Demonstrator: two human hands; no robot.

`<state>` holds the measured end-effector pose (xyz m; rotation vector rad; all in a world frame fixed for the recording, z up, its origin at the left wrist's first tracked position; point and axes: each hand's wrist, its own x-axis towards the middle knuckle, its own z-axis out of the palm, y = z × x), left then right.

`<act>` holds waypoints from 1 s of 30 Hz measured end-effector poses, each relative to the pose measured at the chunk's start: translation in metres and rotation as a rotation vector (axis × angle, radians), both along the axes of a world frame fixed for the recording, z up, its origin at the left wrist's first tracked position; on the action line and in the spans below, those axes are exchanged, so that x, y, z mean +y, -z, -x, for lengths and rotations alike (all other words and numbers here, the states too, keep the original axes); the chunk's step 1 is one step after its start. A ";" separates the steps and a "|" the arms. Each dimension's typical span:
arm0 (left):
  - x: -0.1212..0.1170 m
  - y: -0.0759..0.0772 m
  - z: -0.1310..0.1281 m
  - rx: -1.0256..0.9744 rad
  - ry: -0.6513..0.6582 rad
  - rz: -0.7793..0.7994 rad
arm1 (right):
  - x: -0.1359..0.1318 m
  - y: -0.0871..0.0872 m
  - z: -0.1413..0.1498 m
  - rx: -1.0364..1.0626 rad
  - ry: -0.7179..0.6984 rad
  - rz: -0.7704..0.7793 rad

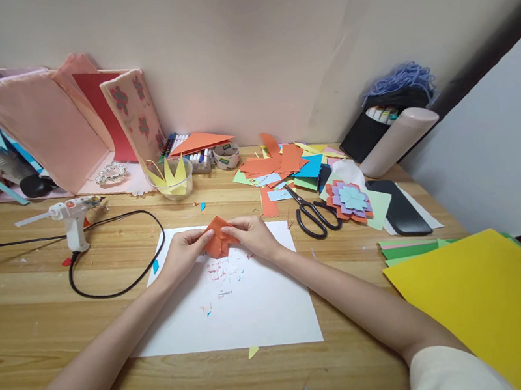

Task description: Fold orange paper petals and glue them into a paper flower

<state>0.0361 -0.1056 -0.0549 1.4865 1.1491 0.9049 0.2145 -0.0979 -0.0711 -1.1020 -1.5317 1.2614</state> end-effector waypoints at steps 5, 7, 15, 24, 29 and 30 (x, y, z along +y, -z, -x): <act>0.000 0.001 -0.002 0.009 -0.015 -0.001 | -0.001 -0.002 0.001 -0.043 0.000 -0.029; -0.001 0.001 -0.002 0.016 -0.009 0.021 | -0.002 -0.003 0.001 -0.062 -0.005 -0.053; -0.003 0.001 -0.005 -0.022 0.014 0.082 | -0.007 -0.008 0.003 -0.244 0.057 -0.217; -0.005 -0.003 -0.008 -0.055 0.026 0.105 | -0.010 -0.004 0.004 -0.453 0.128 -0.312; -0.004 -0.004 -0.007 -0.041 0.044 0.078 | -0.012 -0.003 0.003 -0.645 0.165 -0.423; -0.004 -0.004 -0.007 -0.037 0.047 0.067 | -0.012 -0.003 0.003 -0.678 0.168 -0.451</act>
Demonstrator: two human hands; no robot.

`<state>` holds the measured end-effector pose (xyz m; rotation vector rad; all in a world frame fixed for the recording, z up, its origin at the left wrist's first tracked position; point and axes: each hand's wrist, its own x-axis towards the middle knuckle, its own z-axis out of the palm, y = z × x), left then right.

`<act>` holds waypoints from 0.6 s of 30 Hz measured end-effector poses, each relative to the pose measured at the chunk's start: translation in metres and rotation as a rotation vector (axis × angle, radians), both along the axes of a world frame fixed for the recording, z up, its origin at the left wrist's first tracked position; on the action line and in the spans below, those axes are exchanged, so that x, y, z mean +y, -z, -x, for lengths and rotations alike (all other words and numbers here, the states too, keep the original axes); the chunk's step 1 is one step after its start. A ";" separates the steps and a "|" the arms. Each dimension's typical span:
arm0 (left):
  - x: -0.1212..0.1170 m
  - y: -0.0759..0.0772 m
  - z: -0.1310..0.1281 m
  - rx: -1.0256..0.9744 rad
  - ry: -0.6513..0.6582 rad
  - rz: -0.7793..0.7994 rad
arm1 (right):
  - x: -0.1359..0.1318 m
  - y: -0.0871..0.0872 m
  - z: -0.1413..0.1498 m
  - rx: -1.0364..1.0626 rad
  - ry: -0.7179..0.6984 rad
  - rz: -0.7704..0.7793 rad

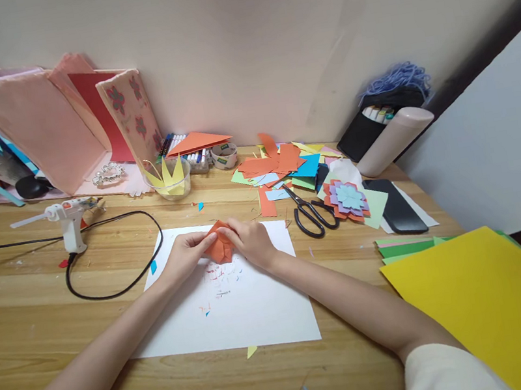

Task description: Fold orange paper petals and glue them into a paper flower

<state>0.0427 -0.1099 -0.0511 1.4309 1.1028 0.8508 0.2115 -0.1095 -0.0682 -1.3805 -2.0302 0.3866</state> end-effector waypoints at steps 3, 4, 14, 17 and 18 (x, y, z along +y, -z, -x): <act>0.000 -0.001 0.001 0.002 0.022 -0.007 | 0.001 0.000 -0.001 -0.084 -0.001 -0.079; 0.000 -0.001 0.001 0.001 0.034 -0.002 | 0.002 0.000 -0.001 -0.104 -0.005 -0.101; 0.001 -0.003 0.005 0.017 0.055 -0.052 | 0.003 -0.006 -0.004 0.097 -0.154 -0.015; 0.002 -0.005 0.006 0.078 0.041 -0.088 | 0.007 -0.008 -0.006 0.249 -0.222 0.102; 0.003 -0.005 0.007 0.102 0.042 -0.104 | 0.009 -0.008 -0.006 0.285 -0.236 0.134</act>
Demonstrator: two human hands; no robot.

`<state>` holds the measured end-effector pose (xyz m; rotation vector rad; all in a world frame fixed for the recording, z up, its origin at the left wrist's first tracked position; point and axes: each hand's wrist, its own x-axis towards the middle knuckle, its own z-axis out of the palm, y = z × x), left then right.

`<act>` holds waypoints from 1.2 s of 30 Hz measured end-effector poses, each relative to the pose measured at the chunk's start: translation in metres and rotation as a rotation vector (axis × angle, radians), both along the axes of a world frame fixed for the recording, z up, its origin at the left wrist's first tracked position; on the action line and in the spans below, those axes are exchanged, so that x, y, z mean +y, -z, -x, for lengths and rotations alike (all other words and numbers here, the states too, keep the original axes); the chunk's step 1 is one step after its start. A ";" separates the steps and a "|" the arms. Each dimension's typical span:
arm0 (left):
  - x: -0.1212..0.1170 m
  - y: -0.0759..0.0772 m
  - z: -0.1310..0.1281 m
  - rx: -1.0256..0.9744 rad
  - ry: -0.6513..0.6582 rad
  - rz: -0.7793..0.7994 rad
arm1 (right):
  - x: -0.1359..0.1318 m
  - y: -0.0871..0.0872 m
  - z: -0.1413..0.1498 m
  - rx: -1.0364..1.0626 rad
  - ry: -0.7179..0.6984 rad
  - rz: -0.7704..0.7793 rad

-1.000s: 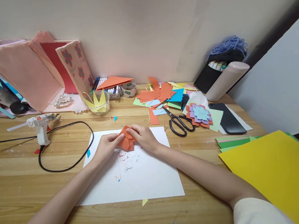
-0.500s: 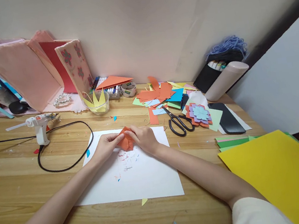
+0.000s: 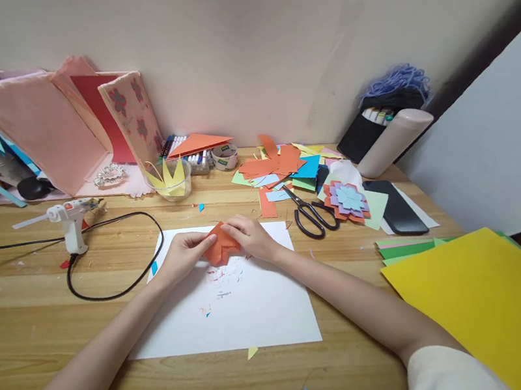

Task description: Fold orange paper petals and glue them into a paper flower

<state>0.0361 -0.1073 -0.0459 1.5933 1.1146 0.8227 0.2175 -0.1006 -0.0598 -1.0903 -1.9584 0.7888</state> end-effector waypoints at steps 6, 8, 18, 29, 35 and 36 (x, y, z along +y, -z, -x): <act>0.000 -0.003 0.001 0.075 0.053 -0.042 | 0.005 0.002 -0.001 0.210 -0.009 0.138; 0.000 -0.003 0.002 0.090 0.067 -0.039 | 0.006 0.003 -0.001 0.295 0.001 0.208; -0.002 -0.006 0.001 0.088 0.119 -0.016 | 0.003 0.000 0.000 0.289 0.000 0.292; 0.004 0.000 0.007 0.128 0.068 -0.021 | 0.008 0.008 -0.006 0.136 -0.260 0.547; 0.006 0.000 0.008 0.088 0.058 -0.006 | 0.009 0.001 -0.007 0.158 -0.266 0.462; 0.006 0.000 0.008 0.080 0.058 0.003 | 0.009 0.001 -0.007 0.156 -0.255 0.468</act>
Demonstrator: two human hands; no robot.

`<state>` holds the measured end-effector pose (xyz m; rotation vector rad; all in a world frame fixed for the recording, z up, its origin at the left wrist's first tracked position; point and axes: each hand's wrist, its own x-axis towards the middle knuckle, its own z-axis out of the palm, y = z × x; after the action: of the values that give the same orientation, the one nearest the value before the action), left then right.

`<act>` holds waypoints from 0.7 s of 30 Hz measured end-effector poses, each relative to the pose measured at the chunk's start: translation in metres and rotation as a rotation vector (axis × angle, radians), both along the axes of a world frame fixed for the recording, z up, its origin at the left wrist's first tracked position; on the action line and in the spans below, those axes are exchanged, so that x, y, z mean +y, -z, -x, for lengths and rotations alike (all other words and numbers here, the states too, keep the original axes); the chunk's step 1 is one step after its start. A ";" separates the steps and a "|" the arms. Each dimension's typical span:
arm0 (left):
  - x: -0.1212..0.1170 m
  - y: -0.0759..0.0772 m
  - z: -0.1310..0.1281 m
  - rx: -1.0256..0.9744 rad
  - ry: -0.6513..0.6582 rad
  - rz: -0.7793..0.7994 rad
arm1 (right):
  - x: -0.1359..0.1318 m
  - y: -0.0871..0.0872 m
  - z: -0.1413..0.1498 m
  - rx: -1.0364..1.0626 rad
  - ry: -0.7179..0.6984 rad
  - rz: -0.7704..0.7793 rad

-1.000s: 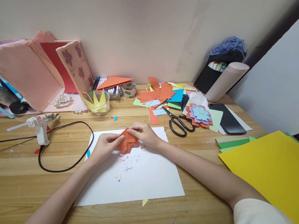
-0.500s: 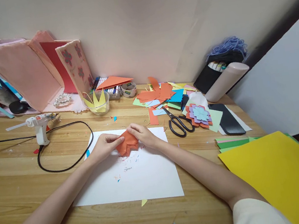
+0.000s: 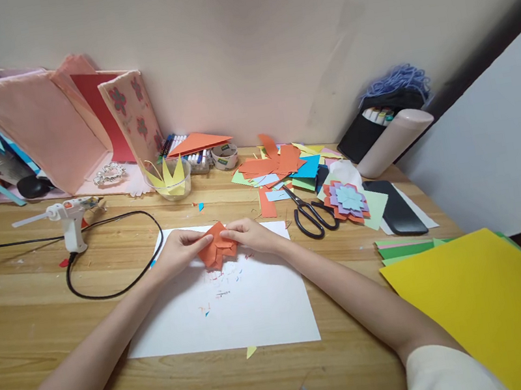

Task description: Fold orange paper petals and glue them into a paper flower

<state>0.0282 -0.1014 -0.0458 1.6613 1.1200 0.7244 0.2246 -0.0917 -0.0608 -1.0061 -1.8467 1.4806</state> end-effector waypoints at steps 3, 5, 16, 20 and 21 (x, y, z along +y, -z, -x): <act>0.001 0.001 0.000 -0.006 -0.005 0.013 | -0.001 0.000 0.001 -0.020 0.030 0.027; 0.001 0.002 0.000 -0.008 -0.006 0.014 | -0.002 0.001 0.002 -0.041 0.053 -0.009; -0.004 -0.004 0.001 -0.003 0.187 0.021 | -0.010 0.001 0.002 -0.080 0.085 0.027; -0.002 -0.004 0.002 -0.005 0.159 0.013 | -0.006 0.002 0.001 -0.031 0.018 -0.001; -0.002 -0.004 0.002 0.000 0.147 0.009 | -0.005 0.001 0.000 -0.035 -0.032 -0.011</act>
<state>0.0263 -0.1034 -0.0414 1.7158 0.9883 0.6241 0.2242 -0.0965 -0.0619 -1.0077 -1.9016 1.4778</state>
